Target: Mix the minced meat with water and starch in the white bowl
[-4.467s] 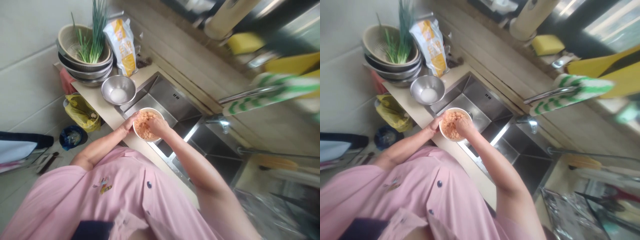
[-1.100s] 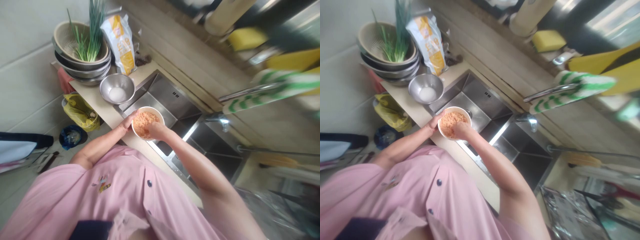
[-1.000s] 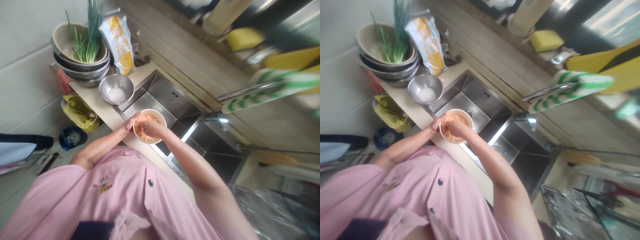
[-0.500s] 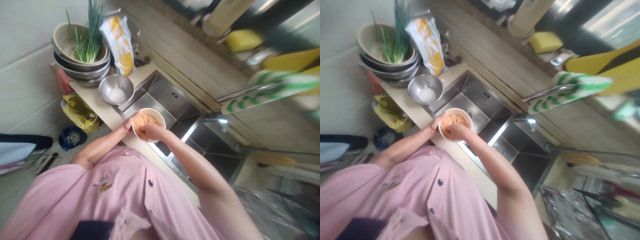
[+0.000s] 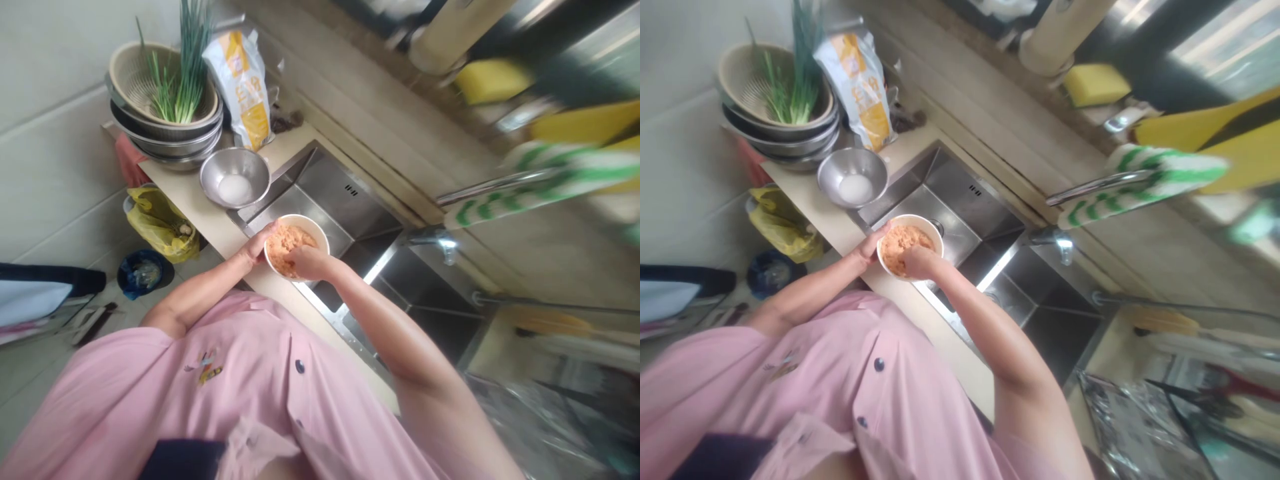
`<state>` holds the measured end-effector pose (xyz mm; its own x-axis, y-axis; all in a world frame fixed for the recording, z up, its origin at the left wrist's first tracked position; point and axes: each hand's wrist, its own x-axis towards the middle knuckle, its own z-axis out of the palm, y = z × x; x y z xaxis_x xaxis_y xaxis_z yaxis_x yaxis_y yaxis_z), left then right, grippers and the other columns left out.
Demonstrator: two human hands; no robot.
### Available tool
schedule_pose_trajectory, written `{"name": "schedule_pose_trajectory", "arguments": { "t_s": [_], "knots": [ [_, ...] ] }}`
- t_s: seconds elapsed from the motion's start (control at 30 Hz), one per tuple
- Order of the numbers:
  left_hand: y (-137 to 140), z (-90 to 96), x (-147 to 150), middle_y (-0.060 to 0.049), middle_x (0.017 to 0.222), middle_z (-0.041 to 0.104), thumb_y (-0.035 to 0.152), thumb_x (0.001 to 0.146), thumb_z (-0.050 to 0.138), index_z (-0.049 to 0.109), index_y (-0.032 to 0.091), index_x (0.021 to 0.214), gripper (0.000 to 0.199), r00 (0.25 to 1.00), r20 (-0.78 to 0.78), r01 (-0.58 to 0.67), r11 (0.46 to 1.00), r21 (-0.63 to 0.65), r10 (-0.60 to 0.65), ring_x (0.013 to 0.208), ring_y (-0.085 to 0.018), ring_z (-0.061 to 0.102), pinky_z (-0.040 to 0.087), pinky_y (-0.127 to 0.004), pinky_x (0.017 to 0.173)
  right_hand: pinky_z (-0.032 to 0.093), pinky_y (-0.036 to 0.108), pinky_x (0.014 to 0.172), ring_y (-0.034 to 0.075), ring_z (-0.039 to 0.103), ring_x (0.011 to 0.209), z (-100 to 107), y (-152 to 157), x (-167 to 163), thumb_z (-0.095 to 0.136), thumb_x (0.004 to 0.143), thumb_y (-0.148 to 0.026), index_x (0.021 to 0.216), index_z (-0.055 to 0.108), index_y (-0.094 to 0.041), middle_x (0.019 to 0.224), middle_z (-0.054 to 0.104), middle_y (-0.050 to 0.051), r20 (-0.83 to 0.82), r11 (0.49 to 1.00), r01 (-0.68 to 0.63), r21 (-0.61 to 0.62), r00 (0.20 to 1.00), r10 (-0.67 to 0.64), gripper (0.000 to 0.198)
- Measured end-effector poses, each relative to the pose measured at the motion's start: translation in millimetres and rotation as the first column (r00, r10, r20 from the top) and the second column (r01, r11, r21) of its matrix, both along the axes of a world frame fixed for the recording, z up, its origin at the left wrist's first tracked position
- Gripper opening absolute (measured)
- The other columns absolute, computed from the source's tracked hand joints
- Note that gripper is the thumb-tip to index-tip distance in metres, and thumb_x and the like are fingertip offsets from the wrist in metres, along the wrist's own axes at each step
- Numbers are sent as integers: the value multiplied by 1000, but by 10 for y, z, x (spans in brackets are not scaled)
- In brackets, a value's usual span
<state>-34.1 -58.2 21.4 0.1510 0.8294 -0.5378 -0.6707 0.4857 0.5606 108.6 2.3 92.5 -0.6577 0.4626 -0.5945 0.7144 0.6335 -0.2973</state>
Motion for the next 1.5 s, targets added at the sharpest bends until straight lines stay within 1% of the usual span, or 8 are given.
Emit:
{"name": "schedule_pose_trajectory", "arguments": {
  "t_s": [0.33,0.5,0.7,0.87,1.0,1.23,1.4,1.5],
  "knots": [
    [-35,-107,-84,-18,109,84,52,102,75,79,13,117,43,998,27,46,996,76,-48,124,-40,77,53,-55,120,59,34,99,29,76,116,237,-50,178,52,102,-7,152,74,-24,133,81,11,-6,995,104,-5,995,-104,58],
    [-78,-104,-119,-19,118,83,53,102,75,78,11,121,47,999,48,-3,989,147,-4,126,-39,76,52,-55,121,55,34,101,28,75,118,517,48,335,48,104,-6,145,77,-21,133,79,14,-111,960,191,203,979,-171,52],
    [-41,-56,-58,-15,115,84,46,107,70,79,12,124,39,997,56,-59,993,107,54,122,-35,78,55,-49,120,55,40,105,34,73,123,217,-117,71,80,98,-40,172,49,-23,151,68,20,-34,984,166,62,986,-164,82],
    [10,-18,-1,-17,111,84,49,112,63,78,9,128,46,990,119,-83,994,68,74,120,-33,79,56,-45,119,54,36,104,30,74,116,74,-178,-63,61,101,-17,150,73,-17,134,77,17,-132,984,178,30,976,-172,50],
    [29,0,-60,-17,114,84,54,110,66,79,10,128,50,989,130,-82,994,77,72,120,-35,80,57,-48,117,54,33,103,28,75,115,295,-50,104,53,92,-3,145,77,-21,127,82,10,-199,961,270,63,947,-253,61],
    [46,-17,-94,-19,118,84,58,107,70,78,10,127,53,994,89,-67,994,91,59,117,-35,80,58,-50,114,57,36,103,29,73,121,510,-82,253,61,93,-7,158,67,-26,151,71,12,-125,975,175,139,979,-158,68],
    [34,-92,11,-18,115,85,56,108,68,79,9,128,53,994,101,-41,995,88,32,123,-36,79,56,-48,119,54,35,104,27,72,122,382,-209,59,52,102,-5,140,78,-22,144,74,13,-54,997,-66,27,996,68,49],
    [17,-103,47,-16,110,85,54,108,67,81,11,128,50,994,107,-12,998,69,4,123,-36,78,55,-49,120,56,40,102,31,73,122,263,-159,8,45,108,-10,141,78,-18,142,75,17,0,991,-47,127,999,48,47]
  ]
}}
